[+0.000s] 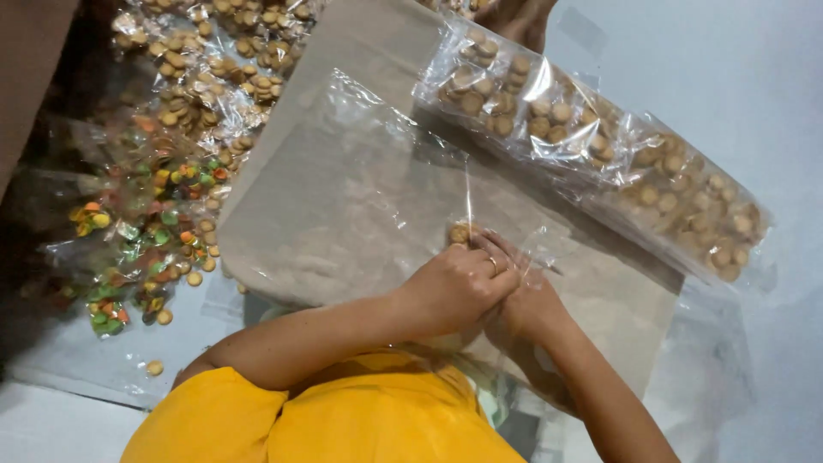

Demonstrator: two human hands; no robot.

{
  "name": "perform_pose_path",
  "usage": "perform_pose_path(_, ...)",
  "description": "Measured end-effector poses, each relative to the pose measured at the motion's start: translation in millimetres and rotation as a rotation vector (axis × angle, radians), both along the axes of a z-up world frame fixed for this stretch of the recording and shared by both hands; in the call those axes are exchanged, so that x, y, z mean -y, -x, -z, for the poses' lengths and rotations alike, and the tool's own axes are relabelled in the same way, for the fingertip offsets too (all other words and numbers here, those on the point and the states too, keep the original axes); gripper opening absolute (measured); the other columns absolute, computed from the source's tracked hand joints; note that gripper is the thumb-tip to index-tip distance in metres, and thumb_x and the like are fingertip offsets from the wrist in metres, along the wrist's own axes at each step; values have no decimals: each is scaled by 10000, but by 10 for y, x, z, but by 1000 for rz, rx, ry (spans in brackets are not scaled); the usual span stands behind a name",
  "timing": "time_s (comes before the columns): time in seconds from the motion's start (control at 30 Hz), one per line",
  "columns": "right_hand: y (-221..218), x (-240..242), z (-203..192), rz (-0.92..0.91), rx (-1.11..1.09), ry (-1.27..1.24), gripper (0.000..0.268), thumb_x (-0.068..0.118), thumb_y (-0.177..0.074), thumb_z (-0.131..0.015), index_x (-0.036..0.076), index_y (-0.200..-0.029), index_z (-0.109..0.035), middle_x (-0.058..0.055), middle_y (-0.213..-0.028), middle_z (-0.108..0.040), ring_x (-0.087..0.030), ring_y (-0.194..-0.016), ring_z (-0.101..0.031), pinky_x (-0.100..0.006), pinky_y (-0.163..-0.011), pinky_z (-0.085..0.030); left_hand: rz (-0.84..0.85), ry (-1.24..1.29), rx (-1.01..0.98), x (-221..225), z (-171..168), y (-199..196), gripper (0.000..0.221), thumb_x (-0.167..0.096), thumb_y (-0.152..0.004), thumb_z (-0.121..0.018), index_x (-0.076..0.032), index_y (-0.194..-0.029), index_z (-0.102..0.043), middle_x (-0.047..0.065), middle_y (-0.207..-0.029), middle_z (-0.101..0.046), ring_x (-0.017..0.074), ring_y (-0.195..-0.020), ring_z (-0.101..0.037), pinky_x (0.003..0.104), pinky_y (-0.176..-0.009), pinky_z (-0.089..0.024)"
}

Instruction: Manually arranging and packing small cookies into clear plastic bags on a production floor.

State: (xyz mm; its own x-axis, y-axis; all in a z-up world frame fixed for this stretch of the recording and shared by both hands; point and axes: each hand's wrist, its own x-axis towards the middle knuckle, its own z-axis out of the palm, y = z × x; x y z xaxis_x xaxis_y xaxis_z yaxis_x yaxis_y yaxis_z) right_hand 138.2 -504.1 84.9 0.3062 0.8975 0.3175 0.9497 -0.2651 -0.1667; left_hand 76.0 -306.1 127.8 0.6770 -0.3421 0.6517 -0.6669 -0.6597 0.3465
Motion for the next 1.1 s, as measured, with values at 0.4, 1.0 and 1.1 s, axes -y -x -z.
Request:
perform_pose_path(0.4,-411,-1268,35,-102,46,45,622,255,-926,-685,33,-1477,-501,-227,-1470,-528,-476,-1393,-467,-516,-1146,-419,-94,47,134,151,-154,19,60,-169,-935,-588,-166,-878,-607,14,-743,-556,200,-689,-601,308,-608,-493)
perform_pose_path(1.0,-326,-698,101,-87,158,-11,495,281,-1000,-640,129,-1467,-579,-175,-1444,-582,-397,-1365,-540,-472,-1098,-479,-108,25,157,73,-199,-20,102,-168,-948,-580,-165,-849,-605,14,-778,-592,196,-712,-625,301,-592,-481)
perform_pose_path(1.1,-429,-1035,51,-86,127,-91,485,275,-1017,-614,55,-1448,-580,-211,-1392,-610,-408,-1338,-567,-484,-1112,-469,-93,3,142,111,-236,-5,84,-155,-950,-585,-151,-878,-628,21,-788,-606,201,-715,-630,310,-596,-489)
